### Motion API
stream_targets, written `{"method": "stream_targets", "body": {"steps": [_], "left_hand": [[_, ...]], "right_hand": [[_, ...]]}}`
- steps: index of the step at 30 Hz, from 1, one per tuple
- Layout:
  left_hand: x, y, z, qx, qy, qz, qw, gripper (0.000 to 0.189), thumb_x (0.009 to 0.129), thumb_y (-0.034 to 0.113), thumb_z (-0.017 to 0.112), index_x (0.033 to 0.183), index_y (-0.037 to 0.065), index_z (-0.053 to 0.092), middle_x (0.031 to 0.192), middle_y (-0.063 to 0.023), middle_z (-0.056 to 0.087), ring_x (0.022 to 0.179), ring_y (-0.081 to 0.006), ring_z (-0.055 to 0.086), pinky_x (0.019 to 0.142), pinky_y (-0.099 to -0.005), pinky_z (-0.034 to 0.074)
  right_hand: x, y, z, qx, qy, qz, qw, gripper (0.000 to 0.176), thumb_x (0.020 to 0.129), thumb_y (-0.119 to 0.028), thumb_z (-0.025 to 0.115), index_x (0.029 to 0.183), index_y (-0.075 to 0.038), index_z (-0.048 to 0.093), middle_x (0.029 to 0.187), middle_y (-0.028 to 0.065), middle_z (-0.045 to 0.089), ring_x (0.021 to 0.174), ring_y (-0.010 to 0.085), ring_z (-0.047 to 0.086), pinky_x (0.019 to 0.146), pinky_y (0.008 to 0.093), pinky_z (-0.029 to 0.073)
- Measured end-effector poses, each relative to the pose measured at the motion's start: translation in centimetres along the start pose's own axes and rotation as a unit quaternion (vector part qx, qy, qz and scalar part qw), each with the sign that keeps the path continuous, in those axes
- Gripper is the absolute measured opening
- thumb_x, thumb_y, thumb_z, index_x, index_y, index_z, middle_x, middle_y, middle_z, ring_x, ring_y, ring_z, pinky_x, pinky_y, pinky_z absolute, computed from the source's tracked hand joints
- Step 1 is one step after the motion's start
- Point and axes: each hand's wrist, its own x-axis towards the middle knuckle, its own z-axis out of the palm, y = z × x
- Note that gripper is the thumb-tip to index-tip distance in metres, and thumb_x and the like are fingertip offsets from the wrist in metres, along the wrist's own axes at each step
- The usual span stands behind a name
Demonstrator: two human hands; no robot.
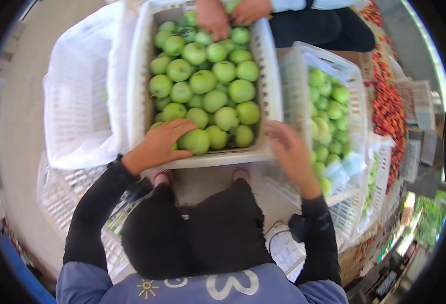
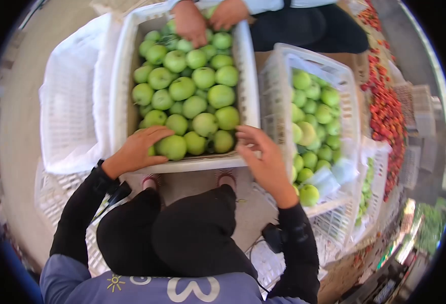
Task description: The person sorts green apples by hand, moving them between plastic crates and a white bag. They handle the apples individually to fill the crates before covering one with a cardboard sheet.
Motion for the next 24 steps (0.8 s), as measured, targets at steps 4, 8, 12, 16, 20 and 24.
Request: {"method": "stream_targets", "body": {"steps": [4, 8, 12, 16, 20, 24], "left_hand": [[0.5, -0.7, -0.2, -0.018, -0.049, -0.015, 0.999, 0.071, 0.074, 0.022, 0.074, 0.138, 0.011, 0.044, 0.132, -0.0141, 0.054, 0.120, -0.0338, 0.052, 0.101, -0.0435, 0.041], [1.0, -0.8, 0.5, 0.040, -0.030, 0.011, 0.999, 0.069, 0.070, 0.024, 0.075, 0.132, 0.009, 0.048, 0.121, -0.0129, 0.060, 0.111, -0.0315, 0.057, 0.097, -0.0424, 0.042], [1.1, -0.2, 0.7, 0.012, 0.042, -0.052, 0.998, 0.065, 0.068, 0.033, 0.078, 0.123, 0.005, 0.056, 0.110, -0.0146, 0.064, 0.105, -0.0329, 0.059, 0.095, -0.0419, 0.044], [1.1, 1.2, -0.3, -0.055, 0.132, -0.082, 0.986, 0.064, 0.069, 0.039, 0.079, 0.118, 0.003, 0.060, 0.108, -0.0160, 0.065, 0.105, -0.0337, 0.059, 0.093, -0.0411, 0.046], [0.7, 2.0, -1.0, -0.045, 0.186, -0.071, 0.979, 0.067, 0.072, 0.039, 0.078, 0.125, 0.004, 0.056, 0.112, -0.0162, 0.063, 0.107, -0.0339, 0.059, 0.094, -0.0422, 0.045], [0.2, 2.2, -0.9, -0.142, 0.163, -0.062, 0.974, 0.069, 0.081, 0.035, 0.073, 0.138, 0.008, 0.045, 0.123, -0.0171, 0.057, 0.113, -0.0347, 0.056, 0.099, -0.0426, 0.043]], "right_hand": [[0.1, -0.1, 0.4, -0.074, -0.026, -0.049, 0.996, 0.037, 0.087, -0.007, 0.061, 0.124, -0.004, 0.059, 0.112, 0.0106, 0.065, 0.100, 0.0201, 0.061, 0.085, 0.0328, 0.048], [1.7, -0.9, 3.0, -0.087, -0.079, -0.091, 0.989, 0.037, 0.087, -0.009, 0.062, 0.124, -0.004, 0.059, 0.111, 0.0107, 0.065, 0.099, 0.0222, 0.061, 0.085, 0.0334, 0.048], [3.7, -1.1, 5.9, -0.026, -0.173, -0.048, 0.983, 0.047, 0.087, -0.013, 0.065, 0.132, -0.006, 0.051, 0.119, 0.0107, 0.060, 0.100, 0.0225, 0.061, 0.083, 0.0334, 0.049], [5.4, -2.1, 7.7, 0.055, -0.232, 0.009, 0.971, 0.064, 0.090, -0.016, 0.065, 0.146, -0.007, 0.034, 0.134, 0.0133, 0.050, 0.113, 0.0191, 0.054, 0.090, 0.0326, 0.047], [6.1, -2.6, 9.0, 0.136, -0.221, -0.004, 0.966, 0.068, 0.091, -0.011, 0.064, 0.148, -0.004, 0.028, 0.140, 0.0142, 0.045, 0.128, 0.0193, 0.044, 0.107, 0.0333, 0.035], [5.6, -2.5, 10.2, 0.187, -0.222, -0.012, 0.957, 0.071, 0.092, -0.008, 0.064, 0.150, -0.002, 0.024, 0.144, 0.0126, 0.041, 0.133, 0.0198, 0.039, 0.109, 0.0332, 0.034]]}}
